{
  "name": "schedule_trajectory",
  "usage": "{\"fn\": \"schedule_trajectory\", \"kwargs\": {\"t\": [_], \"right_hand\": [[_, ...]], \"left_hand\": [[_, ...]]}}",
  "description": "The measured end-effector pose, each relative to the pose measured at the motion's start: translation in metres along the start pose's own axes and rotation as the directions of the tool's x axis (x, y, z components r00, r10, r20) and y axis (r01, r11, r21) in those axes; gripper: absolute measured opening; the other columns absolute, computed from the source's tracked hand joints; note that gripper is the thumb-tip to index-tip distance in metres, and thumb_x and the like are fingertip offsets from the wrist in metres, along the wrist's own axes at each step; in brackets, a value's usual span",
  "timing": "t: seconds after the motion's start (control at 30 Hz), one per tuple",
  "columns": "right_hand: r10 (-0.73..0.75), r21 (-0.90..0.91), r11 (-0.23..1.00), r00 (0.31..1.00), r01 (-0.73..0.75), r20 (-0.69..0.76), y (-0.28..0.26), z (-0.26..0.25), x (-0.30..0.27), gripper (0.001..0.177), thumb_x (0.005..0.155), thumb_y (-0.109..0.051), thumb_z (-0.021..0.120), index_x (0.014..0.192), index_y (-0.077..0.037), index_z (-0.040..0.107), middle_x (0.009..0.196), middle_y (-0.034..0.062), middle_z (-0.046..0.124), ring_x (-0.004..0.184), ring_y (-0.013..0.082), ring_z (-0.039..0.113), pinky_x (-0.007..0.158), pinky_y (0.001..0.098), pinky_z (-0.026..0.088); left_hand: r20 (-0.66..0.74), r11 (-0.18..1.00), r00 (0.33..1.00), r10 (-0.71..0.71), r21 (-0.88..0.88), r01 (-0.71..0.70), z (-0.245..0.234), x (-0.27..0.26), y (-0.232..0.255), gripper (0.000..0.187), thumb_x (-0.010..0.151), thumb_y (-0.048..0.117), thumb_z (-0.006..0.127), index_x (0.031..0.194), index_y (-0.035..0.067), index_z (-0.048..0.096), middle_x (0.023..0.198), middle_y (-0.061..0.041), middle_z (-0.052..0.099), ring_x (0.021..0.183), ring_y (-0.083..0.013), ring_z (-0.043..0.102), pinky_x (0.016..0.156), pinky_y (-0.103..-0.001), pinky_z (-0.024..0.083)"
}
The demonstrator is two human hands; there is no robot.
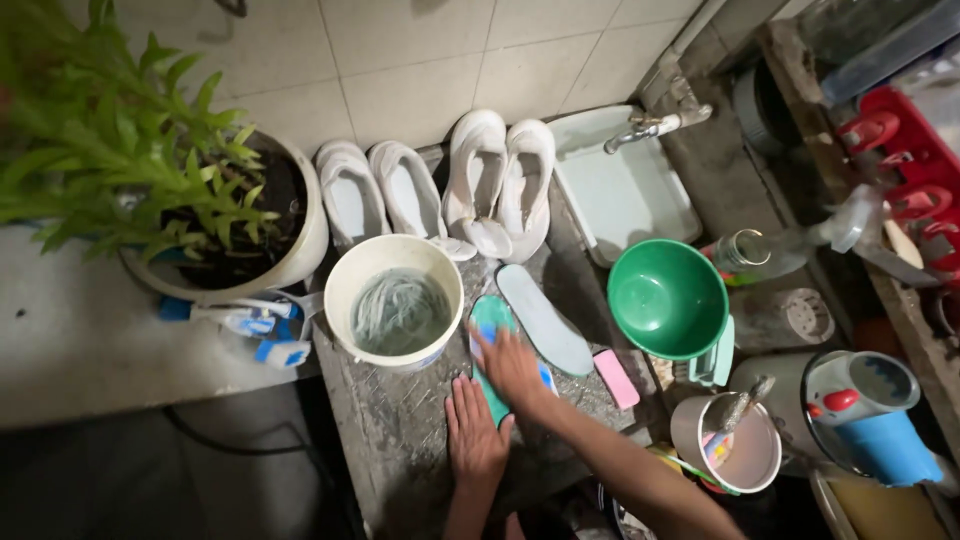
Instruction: Scrubbing and washing shoe insoles using a brush and soapy water.
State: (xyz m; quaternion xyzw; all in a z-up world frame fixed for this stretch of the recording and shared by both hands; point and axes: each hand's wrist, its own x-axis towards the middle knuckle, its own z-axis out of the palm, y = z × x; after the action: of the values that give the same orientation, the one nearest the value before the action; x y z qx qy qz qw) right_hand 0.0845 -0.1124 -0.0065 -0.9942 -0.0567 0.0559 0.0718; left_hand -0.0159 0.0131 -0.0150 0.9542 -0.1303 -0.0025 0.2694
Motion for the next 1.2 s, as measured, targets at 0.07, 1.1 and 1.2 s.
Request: {"fn": "schedule_trajectory", "kwargs": {"t": [0.07, 1.1, 1.2], "right_hand": [[0.055, 0.006, 0.998, 0.998, -0.055, -0.016, -0.001, 0.012, 0.023, 0.060, 0.103, -0.041, 0.054, 0.158, -0.028, 0.035, 0.110, 0.0240, 0.060, 0.089, 0.0368, 0.065, 0.067, 0.0466, 0.057], [0.315, 0.109, 0.942, 0.948, -0.317, 0.038, 0.021, 0.018, 0.053, 0.060, 0.101, -0.048, 0.052, 0.157, -0.034, 0.036, 0.104, 0.0230, 0.063, 0.094, 0.0405, 0.067, 0.073, 0.0512, 0.058], [0.300, 0.148, 0.943, 0.954, -0.298, 0.006, 0.018, 0.013, -0.001, 0.056, 0.099, -0.048, 0.052, 0.153, -0.034, 0.039, 0.105, 0.0228, 0.063, 0.093, 0.0400, 0.067, 0.072, 0.0521, 0.058]], "left_hand": [[-0.043, 1.000, 0.999, 0.019, 0.009, -0.019, -0.005, -0.001, 0.003, 0.085, 0.093, 0.045, 0.059, 0.147, -0.016, 0.032, 0.157, -0.032, 0.030, 0.149, -0.0422, 0.023, 0.120, -0.054, 0.019], [0.326, 0.995, 0.945, -0.013, 0.094, -0.018, 0.001, 0.011, -0.004, 0.080, 0.102, 0.050, 0.041, 0.153, -0.010, 0.023, 0.164, -0.025, 0.016, 0.154, -0.0340, 0.010, 0.124, -0.049, 0.006], [0.193, 0.990, 0.976, 0.102, 0.077, -0.119, 0.001, 0.016, -0.007, 0.081, 0.101, 0.047, 0.044, 0.152, -0.013, 0.025, 0.164, -0.026, 0.019, 0.154, -0.0341, 0.013, 0.124, -0.046, 0.009]]}}
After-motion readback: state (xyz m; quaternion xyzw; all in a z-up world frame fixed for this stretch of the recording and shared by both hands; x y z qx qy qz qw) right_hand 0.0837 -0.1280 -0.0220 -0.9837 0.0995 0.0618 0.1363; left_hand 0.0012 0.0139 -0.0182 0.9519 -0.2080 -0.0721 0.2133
